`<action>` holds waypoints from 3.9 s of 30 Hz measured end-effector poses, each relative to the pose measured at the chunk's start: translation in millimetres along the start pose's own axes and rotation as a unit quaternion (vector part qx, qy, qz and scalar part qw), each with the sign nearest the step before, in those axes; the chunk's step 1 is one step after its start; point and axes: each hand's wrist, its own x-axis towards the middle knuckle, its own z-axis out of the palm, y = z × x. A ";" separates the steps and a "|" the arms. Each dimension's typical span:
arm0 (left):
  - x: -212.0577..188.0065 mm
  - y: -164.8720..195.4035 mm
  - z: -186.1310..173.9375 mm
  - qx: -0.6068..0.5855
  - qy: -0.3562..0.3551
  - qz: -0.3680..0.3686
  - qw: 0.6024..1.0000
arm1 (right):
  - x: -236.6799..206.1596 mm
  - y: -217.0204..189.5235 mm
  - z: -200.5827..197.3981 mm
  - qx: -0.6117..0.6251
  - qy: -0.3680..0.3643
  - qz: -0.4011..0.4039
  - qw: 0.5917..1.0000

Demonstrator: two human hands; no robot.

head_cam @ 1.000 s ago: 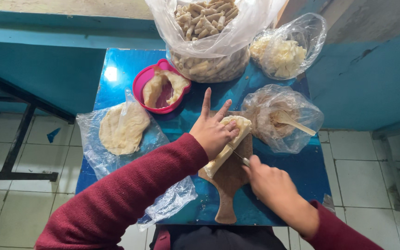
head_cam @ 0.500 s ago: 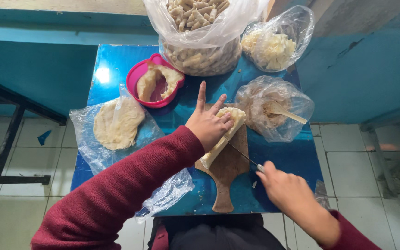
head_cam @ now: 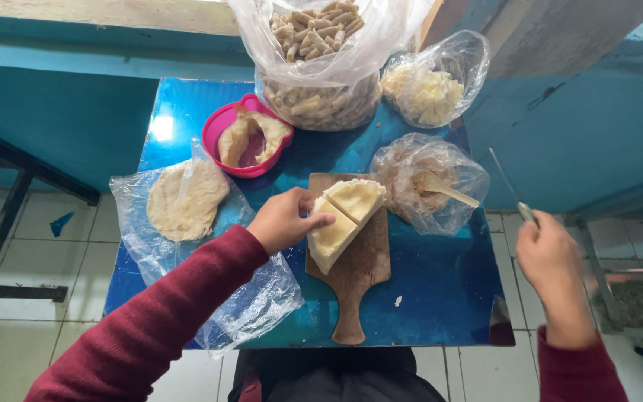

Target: The person stretches thin dough wrappers by hand, pulling and thinning each piece, and layers them over a round dough base on a wooden board. They then cut the stacked dough into wedges with a knife and wrap the cut pieces in a plastic bag.

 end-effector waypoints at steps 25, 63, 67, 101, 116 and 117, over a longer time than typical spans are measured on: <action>-13.7 -7.4 -7.8 -0.437 -0.192 0.088 0.874 | 135.9 -73.6 66.3 0.088 -0.062 -0.295 0.949; -256.6 -102.8 -25.8 0.032 0.206 0.040 0.977 | -147.6 -215.7 47.8 0.639 -0.584 0.045 0.499; -262.9 -107.3 -24.4 0.010 0.331 0.101 0.938 | -185.7 -251.4 56.6 0.597 -0.655 0.029 0.462; -254.7 -55.4 -30.2 0.006 0.347 0.172 0.922 | -209.0 -355.6 123.5 0.678 -0.471 0.188 0.532; -256.3 -43.4 -11.6 0.075 0.376 0.223 0.896 | -188.1 -439.1 169.2 0.338 -0.293 -0.258 0.856; -259.2 -47.8 -14.1 0.064 0.401 0.247 0.880 | -184.6 -438.3 170.7 0.332 -0.241 -0.273 0.870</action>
